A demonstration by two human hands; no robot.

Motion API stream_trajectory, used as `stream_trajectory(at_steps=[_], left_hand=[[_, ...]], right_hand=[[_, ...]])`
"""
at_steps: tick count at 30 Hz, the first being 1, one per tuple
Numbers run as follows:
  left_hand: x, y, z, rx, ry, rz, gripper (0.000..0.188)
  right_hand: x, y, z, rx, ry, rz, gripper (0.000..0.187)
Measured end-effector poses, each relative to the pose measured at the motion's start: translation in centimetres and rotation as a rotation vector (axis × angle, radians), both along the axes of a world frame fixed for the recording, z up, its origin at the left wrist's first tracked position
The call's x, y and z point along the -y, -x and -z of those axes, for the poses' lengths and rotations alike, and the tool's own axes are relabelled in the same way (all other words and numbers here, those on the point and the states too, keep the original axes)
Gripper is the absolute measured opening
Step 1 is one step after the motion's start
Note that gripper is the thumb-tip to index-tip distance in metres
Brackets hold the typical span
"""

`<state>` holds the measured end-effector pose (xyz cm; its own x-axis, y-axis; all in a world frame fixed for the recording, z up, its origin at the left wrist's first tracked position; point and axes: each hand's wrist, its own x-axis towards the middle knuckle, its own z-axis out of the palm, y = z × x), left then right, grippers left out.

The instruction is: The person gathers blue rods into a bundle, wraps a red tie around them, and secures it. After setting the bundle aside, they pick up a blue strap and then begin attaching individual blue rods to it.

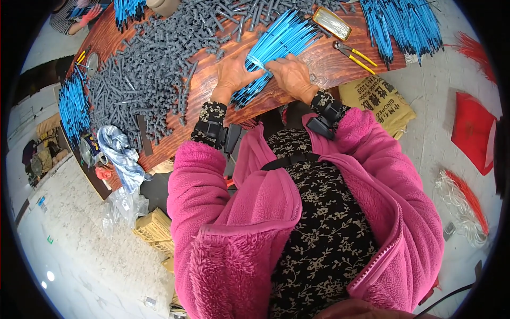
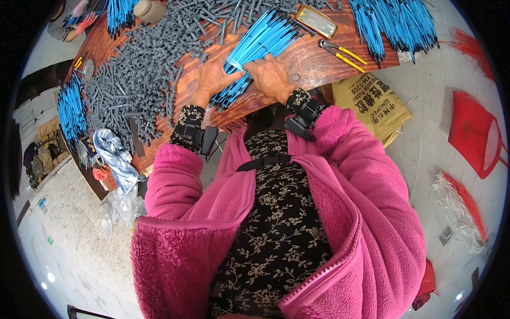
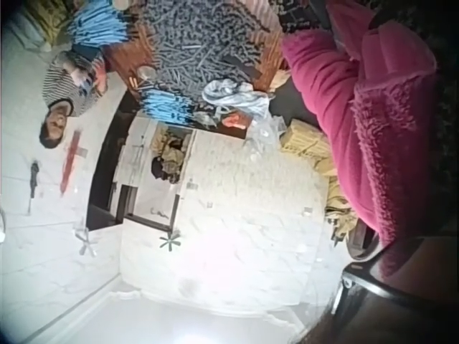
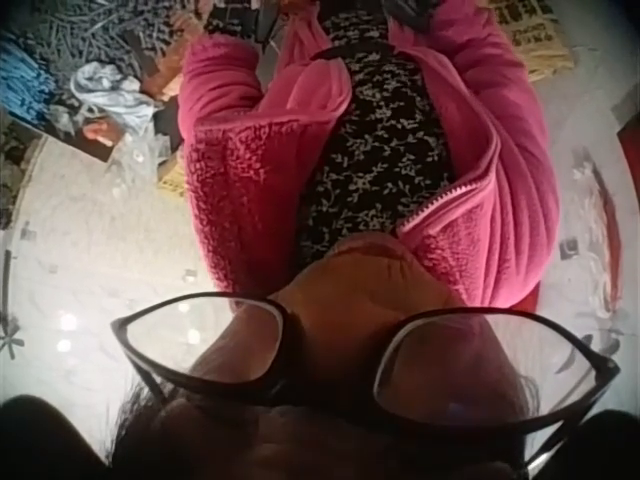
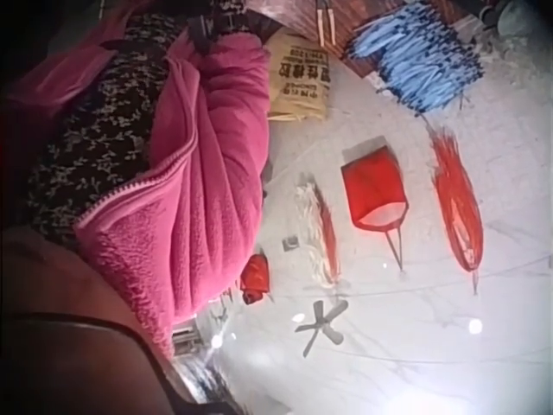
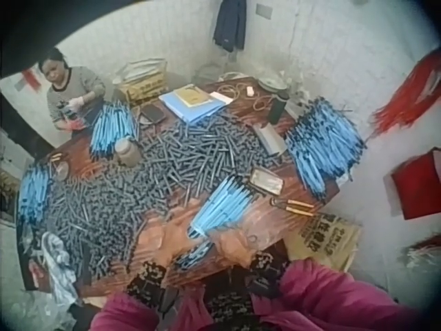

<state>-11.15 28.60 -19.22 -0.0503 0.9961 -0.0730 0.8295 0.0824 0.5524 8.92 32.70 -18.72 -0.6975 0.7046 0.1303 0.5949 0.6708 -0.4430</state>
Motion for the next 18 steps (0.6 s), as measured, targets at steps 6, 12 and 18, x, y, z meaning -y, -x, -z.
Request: stream_trajectory(at_steps=[6,12,18], left_hand=[[-0.3,-0.7,0.0,0.061,0.088,-0.007,0.076],[-0.6,-0.1,-0.3,0.135,0.057,0.013,0.079],[-0.8,-0.7,-1.5,0.219,0.199,0.003,0.078]], right_hand=[[-1.6,-1.3,-1.2,0.079,0.269,-0.052,0.028],[-1.6,-1.6,-1.5,0.004,0.809,0.063,0.03],[0.2,-0.6,-2.8,0.079,0.526,0.169,0.032]])
